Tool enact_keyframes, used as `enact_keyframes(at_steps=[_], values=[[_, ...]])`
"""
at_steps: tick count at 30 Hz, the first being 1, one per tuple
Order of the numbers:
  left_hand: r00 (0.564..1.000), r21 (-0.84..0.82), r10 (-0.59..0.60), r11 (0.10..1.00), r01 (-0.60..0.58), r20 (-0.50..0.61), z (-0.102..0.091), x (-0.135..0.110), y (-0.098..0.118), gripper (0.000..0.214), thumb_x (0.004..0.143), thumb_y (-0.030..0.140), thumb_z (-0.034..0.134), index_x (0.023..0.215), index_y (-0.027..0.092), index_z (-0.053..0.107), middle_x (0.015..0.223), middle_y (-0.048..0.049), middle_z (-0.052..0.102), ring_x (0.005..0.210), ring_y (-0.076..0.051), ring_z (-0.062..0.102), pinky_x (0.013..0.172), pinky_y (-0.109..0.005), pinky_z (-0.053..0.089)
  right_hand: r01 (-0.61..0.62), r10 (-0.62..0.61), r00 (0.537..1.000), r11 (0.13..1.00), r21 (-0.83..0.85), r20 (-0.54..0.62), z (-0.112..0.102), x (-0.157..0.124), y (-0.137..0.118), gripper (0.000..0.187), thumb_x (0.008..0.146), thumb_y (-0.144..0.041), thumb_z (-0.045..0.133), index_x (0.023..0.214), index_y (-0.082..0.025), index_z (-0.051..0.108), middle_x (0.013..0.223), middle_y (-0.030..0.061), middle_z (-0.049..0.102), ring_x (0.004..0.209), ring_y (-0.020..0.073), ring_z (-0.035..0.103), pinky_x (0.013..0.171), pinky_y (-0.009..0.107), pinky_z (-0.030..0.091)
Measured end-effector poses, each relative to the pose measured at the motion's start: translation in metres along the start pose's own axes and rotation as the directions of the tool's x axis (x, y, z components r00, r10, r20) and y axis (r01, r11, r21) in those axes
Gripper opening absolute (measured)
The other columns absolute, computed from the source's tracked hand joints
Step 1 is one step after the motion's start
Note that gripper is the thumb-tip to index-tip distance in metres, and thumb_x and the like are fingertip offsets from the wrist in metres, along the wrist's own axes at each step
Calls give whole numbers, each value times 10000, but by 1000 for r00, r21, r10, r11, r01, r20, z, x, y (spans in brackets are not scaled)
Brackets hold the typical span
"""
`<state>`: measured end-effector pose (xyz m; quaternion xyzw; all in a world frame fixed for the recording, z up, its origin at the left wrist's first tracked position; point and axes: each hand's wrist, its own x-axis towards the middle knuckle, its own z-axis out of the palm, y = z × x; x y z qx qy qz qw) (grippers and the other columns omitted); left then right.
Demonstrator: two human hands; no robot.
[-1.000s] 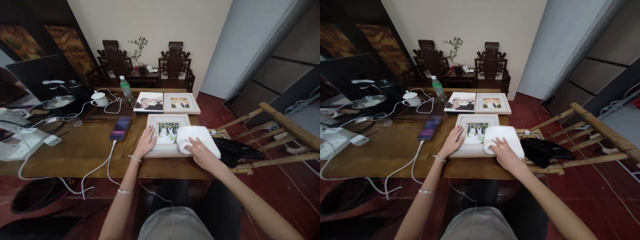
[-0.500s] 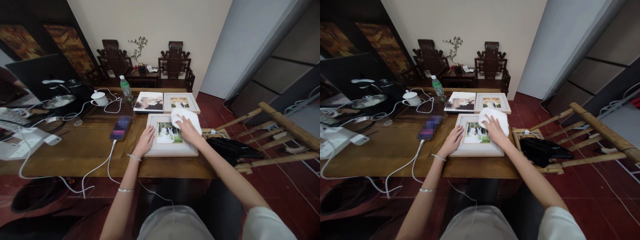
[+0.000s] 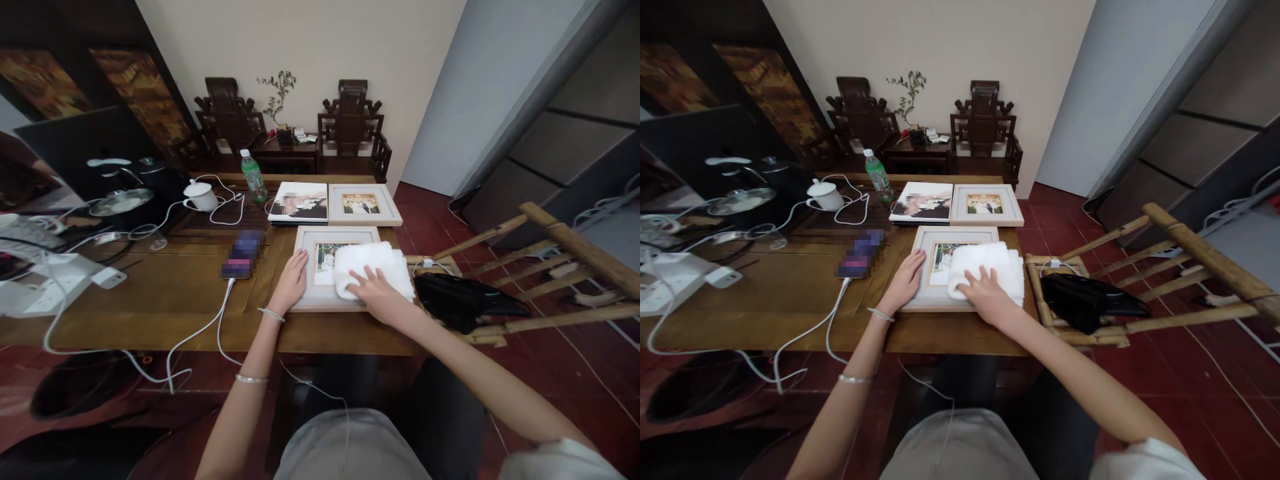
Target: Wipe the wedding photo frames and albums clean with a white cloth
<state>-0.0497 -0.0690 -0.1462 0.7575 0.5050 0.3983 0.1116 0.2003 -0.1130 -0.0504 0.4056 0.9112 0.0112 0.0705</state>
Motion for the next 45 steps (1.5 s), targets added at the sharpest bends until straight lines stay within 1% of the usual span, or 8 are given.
enact_keyframes(at_steps=[5, 9, 21, 27, 32, 36, 40, 45], values=[[998, 86, 16, 996, -21, 61, -3, 0, 4, 426, 938, 268, 392, 1331, 140, 498, 1418, -134, 479, 1384, -263, 338, 1146, -501, 277, 84, -92, 995, 986, 143, 47, -16, -35, -29, 688, 679, 83, 395, 1289, -204, 534, 1455, 144, 425, 1324, 379, 380, 1000, 581, 381], [997, 85, 39, 995, -45, 70, -4, 1, 1, 418, 943, 259, 379, 1324, 142, 506, 1416, -138, 481, 1387, -266, 332, 1144, -502, 280, 99, -97, 995, 984, 147, -20, -4, -24, -28, 693, 662, 88, 380, 1278, -186, 542, 1491, 130, 376, 1379, 386, 277, 1040, 624, 313], [998, -14, 52, 999, -51, 42, -2, 0, -8, 455, 879, 86, 347, 1282, 149, 549, 1388, -126, 513, 1384, -239, 347, 1139, -493, 308, -201, 198, 944, 980, 14, -263, 15, 82, 82, 598, 751, 43, 387, 1308, -130, 518, 1512, 123, 342, 1384, 392, 236, 1078, 628, 218], [998, -22, 58, 998, -58, 34, -6, 3, -4, 477, 839, 46, 375, 1262, 148, 572, 1343, -119, 560, 1364, -252, 382, 1134, -505, 320, -110, 102, 986, 992, -54, -135, 17, 52, 47, 586, 742, 60, 387, 1254, -152, 576, 1492, 138, 373, 1372, 417, 248, 1049, 666, 207], [998, -39, 53, 998, -51, 44, -10, 6, 1, 508, 804, 22, 390, 1255, 155, 582, 1315, -95, 589, 1368, -254, 374, 1137, -490, 317, -31, 26, 997, 996, 78, 71, -5, -8, 5, 612, 726, 71, 385, 1268, -145, 568, 1501, 137, 357, 1365, 421, 274, 1040, 642, 270], [998, -32, 40, 999, -38, 45, -9, 6, 2, 508, 794, 13, 384, 1239, 141, 593, 1314, -106, 588, 1367, -265, 375, 1134, -502, 318, 44, -63, 993, 982, 182, 97, -16, -36, -16, 650, 713, 72, 382, 1294, -170, 544, 1510, 115, 349, 1376, 391, 274, 1049, 609, 299], [997, -8, 58, 998, -58, 44, -8, 5, 2, 505, 804, 14, 368, 1250, 121, 579, 1317, -123, 582, 1367, -262, 375, 1131, -493, 327, 60, -62, 998, 978, 199, 1, -3, -24, -17, 655, 695, 80, 376, 1276, -165, 553, 1506, 110, 357, 1397, 371, 236, 1065, 611, 276], [996, -5, 84, 997, -83, 40, -9, 3, 1, 507, 800, 8, 358, 1244, 110, 581, 1317, -132, 580, 1368, -258, 373, 1128, -495, 329, -50, 76, 981, 988, 146, -179, 18, 31, 23, 626, 686, 77, 399, 1257, -124, 557, 1506, 127, 353, 1406, 357, 211, 1098, 596, 215]])
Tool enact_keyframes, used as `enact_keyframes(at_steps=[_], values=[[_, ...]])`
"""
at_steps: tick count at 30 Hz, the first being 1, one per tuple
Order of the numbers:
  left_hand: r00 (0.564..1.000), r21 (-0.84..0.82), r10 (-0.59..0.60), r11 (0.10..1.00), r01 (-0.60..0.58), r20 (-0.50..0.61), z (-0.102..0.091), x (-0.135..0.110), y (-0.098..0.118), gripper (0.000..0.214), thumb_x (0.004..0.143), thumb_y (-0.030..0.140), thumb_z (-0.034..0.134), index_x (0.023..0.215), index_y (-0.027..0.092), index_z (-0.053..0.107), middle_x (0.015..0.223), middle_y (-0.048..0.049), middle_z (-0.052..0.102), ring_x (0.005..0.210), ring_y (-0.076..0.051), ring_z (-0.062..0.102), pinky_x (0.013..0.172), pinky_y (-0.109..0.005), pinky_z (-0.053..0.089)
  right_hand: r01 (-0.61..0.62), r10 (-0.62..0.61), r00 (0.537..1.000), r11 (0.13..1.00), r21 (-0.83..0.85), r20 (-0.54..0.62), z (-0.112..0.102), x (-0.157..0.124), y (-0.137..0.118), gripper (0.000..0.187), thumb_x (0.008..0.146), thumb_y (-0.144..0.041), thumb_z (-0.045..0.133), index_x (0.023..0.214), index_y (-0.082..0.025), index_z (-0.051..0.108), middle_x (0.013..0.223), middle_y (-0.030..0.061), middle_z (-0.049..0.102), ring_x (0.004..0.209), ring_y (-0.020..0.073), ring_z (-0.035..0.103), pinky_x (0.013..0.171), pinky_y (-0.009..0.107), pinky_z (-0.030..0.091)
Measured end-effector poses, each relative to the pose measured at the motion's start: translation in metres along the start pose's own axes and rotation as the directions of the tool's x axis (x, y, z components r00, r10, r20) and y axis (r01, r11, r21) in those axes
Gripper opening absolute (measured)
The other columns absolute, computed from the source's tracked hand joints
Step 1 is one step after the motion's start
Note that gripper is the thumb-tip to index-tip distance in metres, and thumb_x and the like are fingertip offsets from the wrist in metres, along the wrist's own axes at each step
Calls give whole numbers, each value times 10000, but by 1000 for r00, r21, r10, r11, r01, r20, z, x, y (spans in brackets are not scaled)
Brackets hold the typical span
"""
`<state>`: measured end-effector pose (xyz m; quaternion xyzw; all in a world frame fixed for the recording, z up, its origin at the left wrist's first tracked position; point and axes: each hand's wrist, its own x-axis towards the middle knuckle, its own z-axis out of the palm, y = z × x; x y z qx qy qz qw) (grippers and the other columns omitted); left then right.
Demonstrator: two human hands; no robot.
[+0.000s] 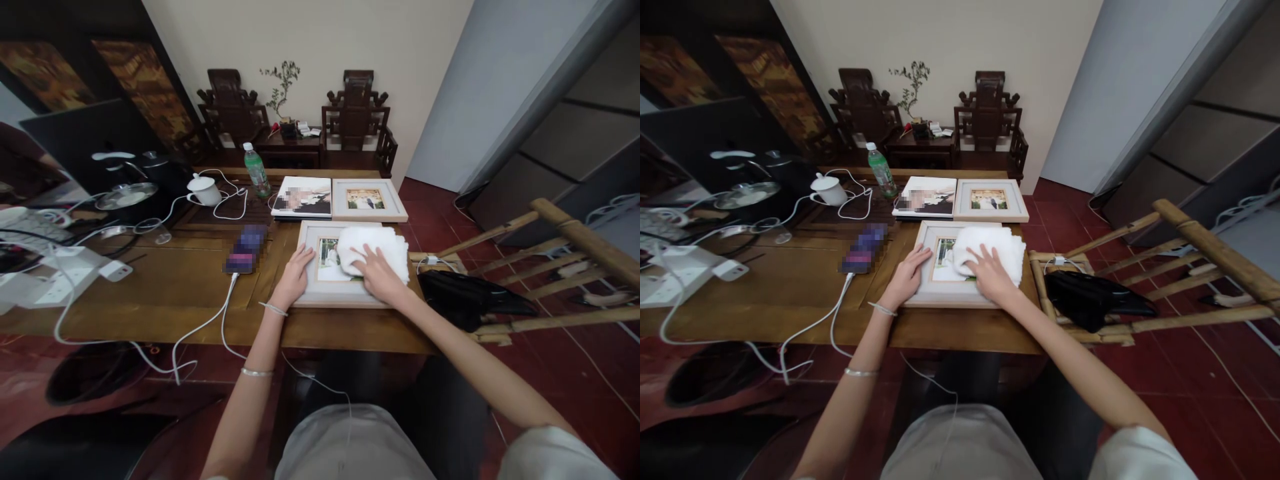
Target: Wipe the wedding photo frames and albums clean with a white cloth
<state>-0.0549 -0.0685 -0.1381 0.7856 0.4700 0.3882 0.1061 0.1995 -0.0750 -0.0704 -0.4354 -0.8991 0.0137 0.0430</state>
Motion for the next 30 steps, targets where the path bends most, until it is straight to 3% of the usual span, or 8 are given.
enact_keyframes(at_steps=[4, 8, 13, 18, 21, 25, 30], values=[[1000, -43, -14, 999, 14, -3, 0, -1, 0, 524, 799, 9, 371, 1259, 156, 574, 1355, -105, 554, 1376, -247, 361, 1134, -502, 313, -95, 87, 987, 994, -59, -132, 5, 46, 34, 627, 713, 68, 382, 1297, -115, 520, 1522, 121, 324, 1400, 360, 216, 1096, 592, 213], [999, -74, -41, 996, 42, 5, 1, -1, -1, 515, 826, 38, 368, 1295, 159, 542, 1427, -109, 477, 1371, -236, 371, 1147, -478, 294, -117, 108, 991, 984, -137, -74, 6, 60, 41, 621, 738, 52, 391, 1321, -125, 512, 1519, 126, 327, 1390, 411, 205, 1069, 648, 197], [997, -19, -81, 997, 81, -7, 5, -2, 0, 475, 894, 120, 352, 1352, 137, 474, 1465, -132, 420, 1397, -240, 321, 1162, -485, 257, 4, 9, 997, 987, -162, 76, 1, 21, 12, 589, 745, 54, 398, 1272, -145, 570, 1513, 136, 335, 1396, 409, 195, 1064, 661, 186], [997, 56, -81, 995, 81, 0, 7, -1, 4, 443, 923, 181, 340, 1333, 94, 485, 1451, -167, 428, 1395, -261, 320, 1158, -489, 263, 50, -39, 964, 998, -35, 263, -28, -37, -30, 625, 721, 70, 387, 1282, -145, 561, 1503, 138, 353, 1373, 417, 263, 1050, 649, 258], [997, 77, -75, 994, 74, 11, 6, -2, 4, 442, 928, 199, 341, 1328, 78, 485, 1430, -179, 451, 1390, -270, 326, 1152, -502, 269, 69, -82, 944, 996, 51, 320, -43, -58, -52, 652, 716, 74, 380, 1300, -164, 546, 1503, 132, 353, 1371, 405, 279, 1044, 636, 292], [997, 81, -76, 994, 74, 28, 4, -1, 5, 438, 934, 223, 352, 1330, 94, 486, 1422, -166, 464, 1393, -271, 318, 1148, -511, 271, 129, -146, 958, 988, 81, 245, -32, -56, -62, 632, 703, 67, 402, 1270, -157, 567, 1511, 131, 341, 1390, 406, 230, 1051, 655, 264], [995, 84, -82, 993, 77, 54, 2, 0, 5, 439, 932, 244, 372, 1319, 78, 498, 1411, -176, 475, 1386, -274, 331, 1146, -489, 283, 101, -102, 992, 995, 27, 71, 0, -15, -26, 627, 690, 76, 397, 1254, -136, 569, 1509, 116, 350, 1402, 364, 222, 1089, 618, 224]])
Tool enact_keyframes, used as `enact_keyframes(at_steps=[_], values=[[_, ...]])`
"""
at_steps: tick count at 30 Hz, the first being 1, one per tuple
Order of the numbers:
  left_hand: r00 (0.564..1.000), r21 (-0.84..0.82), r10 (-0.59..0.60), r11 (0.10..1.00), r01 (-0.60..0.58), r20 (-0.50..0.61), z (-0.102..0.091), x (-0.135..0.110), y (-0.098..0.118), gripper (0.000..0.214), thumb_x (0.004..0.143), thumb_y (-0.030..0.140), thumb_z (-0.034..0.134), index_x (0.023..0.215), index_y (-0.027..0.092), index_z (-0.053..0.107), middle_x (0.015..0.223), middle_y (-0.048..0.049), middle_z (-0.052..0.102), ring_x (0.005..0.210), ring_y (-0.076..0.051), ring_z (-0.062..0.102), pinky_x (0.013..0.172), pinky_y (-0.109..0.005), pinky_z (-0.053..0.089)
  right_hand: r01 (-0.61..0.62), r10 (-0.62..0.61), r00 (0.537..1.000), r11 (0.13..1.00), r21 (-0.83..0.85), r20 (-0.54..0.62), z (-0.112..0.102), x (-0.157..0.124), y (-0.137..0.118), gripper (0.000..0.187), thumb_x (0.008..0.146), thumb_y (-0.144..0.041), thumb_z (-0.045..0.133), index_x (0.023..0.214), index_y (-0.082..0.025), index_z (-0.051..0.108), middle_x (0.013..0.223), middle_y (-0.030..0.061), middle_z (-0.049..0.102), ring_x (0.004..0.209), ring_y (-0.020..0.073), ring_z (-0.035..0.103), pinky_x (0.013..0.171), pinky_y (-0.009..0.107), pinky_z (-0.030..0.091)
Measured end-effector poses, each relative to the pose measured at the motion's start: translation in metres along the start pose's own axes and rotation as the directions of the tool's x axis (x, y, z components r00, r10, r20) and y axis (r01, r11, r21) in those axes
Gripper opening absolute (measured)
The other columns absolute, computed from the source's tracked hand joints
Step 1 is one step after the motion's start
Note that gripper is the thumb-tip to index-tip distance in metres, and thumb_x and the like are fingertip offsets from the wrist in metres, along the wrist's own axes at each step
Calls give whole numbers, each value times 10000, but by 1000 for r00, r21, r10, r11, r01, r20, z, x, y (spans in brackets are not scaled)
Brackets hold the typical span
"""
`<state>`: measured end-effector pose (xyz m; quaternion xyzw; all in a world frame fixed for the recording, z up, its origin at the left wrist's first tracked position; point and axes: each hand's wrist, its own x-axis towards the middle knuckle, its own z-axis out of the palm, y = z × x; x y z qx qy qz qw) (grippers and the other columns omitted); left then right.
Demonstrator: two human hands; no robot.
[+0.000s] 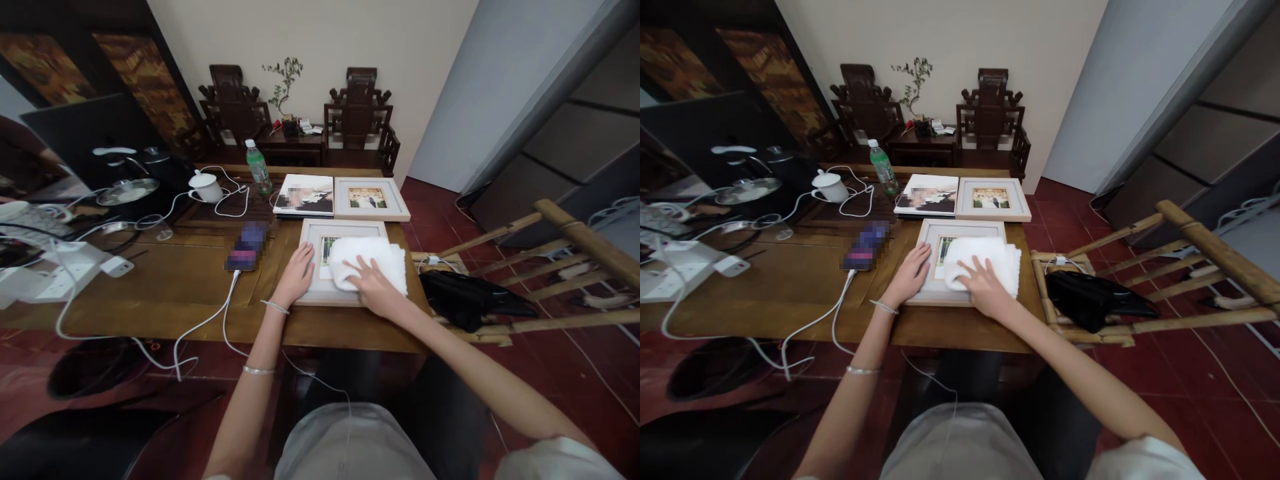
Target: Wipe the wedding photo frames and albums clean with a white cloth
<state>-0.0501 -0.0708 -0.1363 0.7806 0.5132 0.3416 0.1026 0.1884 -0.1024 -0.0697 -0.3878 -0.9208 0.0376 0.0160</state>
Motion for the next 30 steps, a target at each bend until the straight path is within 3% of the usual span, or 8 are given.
enact_keyframes(at_steps=[5, 9, 12, 15, 22, 26, 30], values=[[1000, -13, 8, 1000, -8, -4, 0, 0, -2, 431, 933, 250, 383, 1317, 93, 504, 1413, -167, 477, 1386, -269, 333, 1141, -491, 291, -176, 154, 969, 979, -102, -192, 0, 48, 56, 614, 716, 70, 376, 1270, -134, 544, 1530, 100, 315, 1403, 331, 231, 1117, 543, 223], [1000, -37, 9, 999, -9, -7, 0, 0, -3, 426, 928, 249, 394, 1322, 129, 505, 1415, -141, 482, 1388, -261, 331, 1143, -500, 283, -251, 217, 957, 953, -170, -192, -1, 68, 73, 622, 746, 67, 355, 1304, -148, 524, 1538, 104, 293, 1408, 381, 178, 1092, 603, 207], [1000, -45, 4, 999, -4, -7, 1, 1, -3, 427, 925, 245, 395, 1319, 125, 508, 1416, -147, 479, 1389, -266, 327, 1145, -504, 276, -194, 177, 979, 959, -205, -96, 2, 60, 61, 601, 760, 55, 373, 1293, -161, 550, 1534, 121, 296, 1398, 426, 168, 1067, 656, 187], [1000, -29, -3, 1000, 2, -11, 1, 1, -1, 436, 928, 249, 382, 1313, 88, 509, 1413, -172, 474, 1386, -279, 331, 1148, -496, 273, -120, 126, 992, 971, -208, 17, 1, 33, 35, 565, 774, 38, 399, 1275, -158, 572, 1528, 146, 297, 1385, 448, 193, 1052, 675, 194], [1000, -5, 0, 1000, 0, -18, 2, 0, 1, 449, 935, 243, 361, 1310, 39, 499, 1409, -199, 468, 1386, -286, 325, 1155, -482, 264, -53, 70, 970, 996, -76, 234, -32, -34, -23, 605, 738, 49, 401, 1274, -175, 573, 1514, 118, 337, 1351, 456, 282, 1027, 648, 305], [999, -12, 2, 1000, -3, -41, 4, 0, -1, 426, 941, 248, 360, 1317, 110, 504, 1409, -155, 483, 1383, -271, 336, 1147, -498, 277, -42, 51, 976, 998, -45, 210, -29, -32, -37, 594, 740, 37, 397, 1258, -185, 585, 1509, 113, 348, 1352, 460, 277, 1019, 668, 303], [999, -20, 7, 1000, -8, -45, 5, 0, -3, 432, 956, 276, 342, 1312, 99, 509, 1407, -156, 484, 1386, -262, 334, 1152, -480, 273, -17, 24, 995, 997, -73, 99, -8, -3, -34, 563, 767, 34, 373, 1234, -182, 602, 1526, 92, 323, 1386, 438, 209, 1062, 663, 235]])
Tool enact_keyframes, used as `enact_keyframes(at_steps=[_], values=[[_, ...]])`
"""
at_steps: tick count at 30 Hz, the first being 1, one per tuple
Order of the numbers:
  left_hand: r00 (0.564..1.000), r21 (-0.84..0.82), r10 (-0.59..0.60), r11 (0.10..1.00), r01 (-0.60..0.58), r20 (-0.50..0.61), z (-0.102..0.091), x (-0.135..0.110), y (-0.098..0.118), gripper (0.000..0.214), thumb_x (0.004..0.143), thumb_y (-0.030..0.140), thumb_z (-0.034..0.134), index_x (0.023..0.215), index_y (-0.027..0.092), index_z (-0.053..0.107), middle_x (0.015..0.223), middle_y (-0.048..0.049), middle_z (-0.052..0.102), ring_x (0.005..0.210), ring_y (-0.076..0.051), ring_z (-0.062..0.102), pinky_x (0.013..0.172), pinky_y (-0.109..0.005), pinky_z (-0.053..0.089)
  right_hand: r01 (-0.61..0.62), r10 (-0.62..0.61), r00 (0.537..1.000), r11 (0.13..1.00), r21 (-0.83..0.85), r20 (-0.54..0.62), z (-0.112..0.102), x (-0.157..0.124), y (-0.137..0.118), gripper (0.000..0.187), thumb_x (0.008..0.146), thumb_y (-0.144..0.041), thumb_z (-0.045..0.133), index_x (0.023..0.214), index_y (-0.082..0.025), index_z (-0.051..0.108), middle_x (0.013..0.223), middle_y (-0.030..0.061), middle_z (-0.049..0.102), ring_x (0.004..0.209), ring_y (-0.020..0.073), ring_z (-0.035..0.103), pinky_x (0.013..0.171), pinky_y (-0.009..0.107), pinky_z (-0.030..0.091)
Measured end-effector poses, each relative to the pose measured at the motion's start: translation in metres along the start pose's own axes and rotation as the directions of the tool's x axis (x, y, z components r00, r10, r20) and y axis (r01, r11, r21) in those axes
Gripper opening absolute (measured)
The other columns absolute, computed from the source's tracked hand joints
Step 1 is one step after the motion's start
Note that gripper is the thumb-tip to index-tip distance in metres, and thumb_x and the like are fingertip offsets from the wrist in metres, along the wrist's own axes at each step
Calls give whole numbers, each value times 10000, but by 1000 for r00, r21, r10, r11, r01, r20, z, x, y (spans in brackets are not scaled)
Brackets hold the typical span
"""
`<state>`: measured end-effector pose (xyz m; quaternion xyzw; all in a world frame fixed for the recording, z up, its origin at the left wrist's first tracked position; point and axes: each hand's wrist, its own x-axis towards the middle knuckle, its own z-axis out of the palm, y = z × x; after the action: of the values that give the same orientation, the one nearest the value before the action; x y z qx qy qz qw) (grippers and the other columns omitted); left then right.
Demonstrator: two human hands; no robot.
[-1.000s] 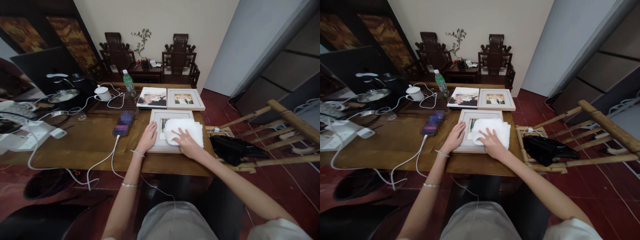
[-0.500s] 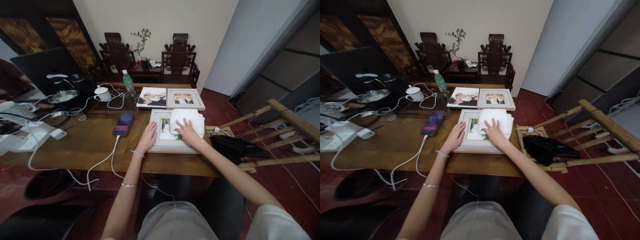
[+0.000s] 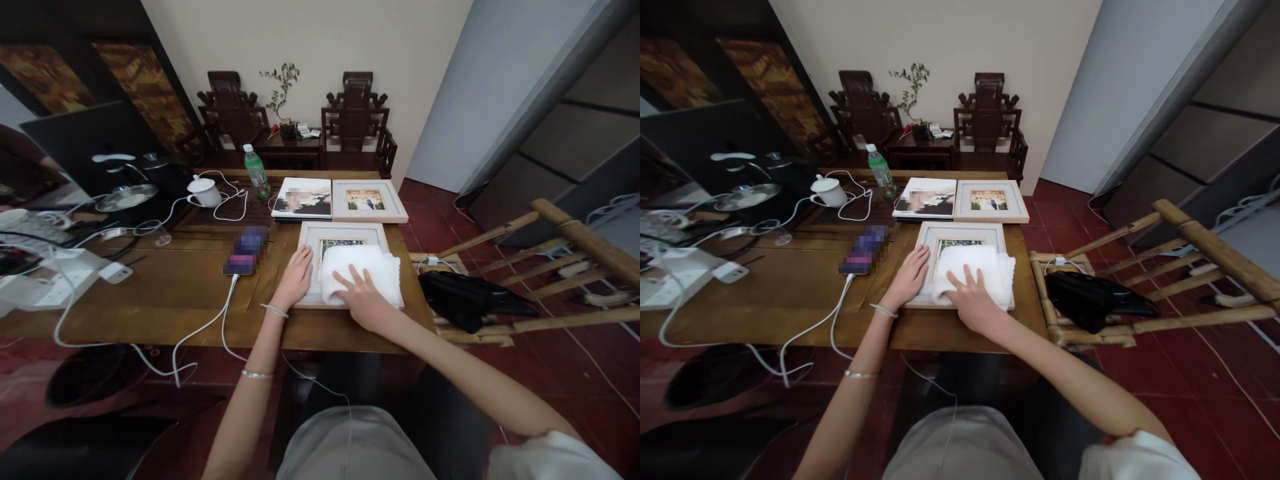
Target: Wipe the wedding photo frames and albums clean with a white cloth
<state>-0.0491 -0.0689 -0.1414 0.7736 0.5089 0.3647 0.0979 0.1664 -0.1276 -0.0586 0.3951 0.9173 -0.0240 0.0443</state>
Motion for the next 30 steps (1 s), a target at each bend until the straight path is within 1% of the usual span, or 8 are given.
enact_keyframes(at_steps=[5, 9, 13, 17, 20, 23, 25, 30], values=[[1000, -42, -24, 999, 25, 20, -3, 1, 3, 447, 978, 335, 319, 1331, 124, 495, 1415, -141, 481, 1392, -251, 324, 1154, -488, 257, -104, 104, 994, 994, 15, -38, 6, 58, 18, 575, 807, 10, 367, 1319, -196, 528, 1551, 101, 260, 1401, 430, 163, 1046, 676, 241], [998, -120, -60, 991, 59, -10, -9, 1, 12, 493, 992, 377, 284, 1408, 135, 394, 1482, -140, 390, 1401, -228, 311, 1166, -444, 239, -154, 152, 977, 988, -2, -152, 3, 102, 28, 540, 858, -4, 319, 1339, -173, 497, 1565, 125, 209, 1411, 419, 131, 1029, 699, 232], [996, -150, -80, 986, 74, -37, -14, 1, 18, 529, 996, 407, 273, 1455, 145, 309, 1521, -132, 323, 1419, -216, 270, 1178, -414, 205, -119, 108, 978, 991, -52, -177, 4, 119, 23, 407, 920, -91, 344, 1238, -157, 589, 1566, 122, 203, 1410, 432, 113, 1025, 725, 199], [992, -196, -104, 977, 88, -72, -13, 0, 19, 540, 995, 447, 263, 1462, 178, 303, 1521, -111, 331, 1410, -212, 291, 1177, -409, 211, 6, -22, 990, 993, -115, -137, 3, 98, 5, 357, 935, -135, 374, 1158, -162, 651, 1550, 107, 256, 1399, 445, 149, 1017, 737, 215], [988, -231, -127, 967, 105, -84, -10, 0, 15, 537, 1001, 443, 211, 1454, 175, 322, 1519, -113, 334, 1407, -206, 300, 1175, -408, 215, 108, -117, 991, 984, -140, -61, 1, 65, -8, 327, 916, -117, 412, 1087, -171, 686, 1543, 93, 278, 1383, 458, 196, 1006, 729, 264], [987, -192, -146, 972, 132, -60, -6, 0, 8, 513, 994, 419, 260, 1434, 171, 350, 1498, -123, 367, 1400, -229, 311, 1170, -440, 226, 206, -218, 972, 969, -137, -81, 0, 31, -11, 354, 892, -59, 399, 1051, -170, 695, 1535, 84, 297, 1384, 427, 231, 1028, 683, 294], [989, -136, -139, 982, 132, -40, -4, 0, 3, 508, 974, 383, 338, 1428, 156, 352, 1483, -142, 382, 1395, -256, 318, 1164, -468, 234, 198, -209, 974, 973, -121, -89, 0, 11, -4, 371, 875, -35, 397, 1042, -170, 699, 1523, 74, 328, 1383, 415, 243, 1043, 667, 292], [997, -97, -67, 993, 63, -32, -1, 0, -4, 497, 917, 205, 382, 1410, 141, 380, 1463, -150, 401, 1394, -263, 316, 1171, -474, 228, 27, -25, 1000, 992, -127, 18, -7, -32, 29, 432, 814, 33, 402, 1027, -174, 715, 1502, 46, 367, 1370, 429, 261, 1048, 671, 284]])
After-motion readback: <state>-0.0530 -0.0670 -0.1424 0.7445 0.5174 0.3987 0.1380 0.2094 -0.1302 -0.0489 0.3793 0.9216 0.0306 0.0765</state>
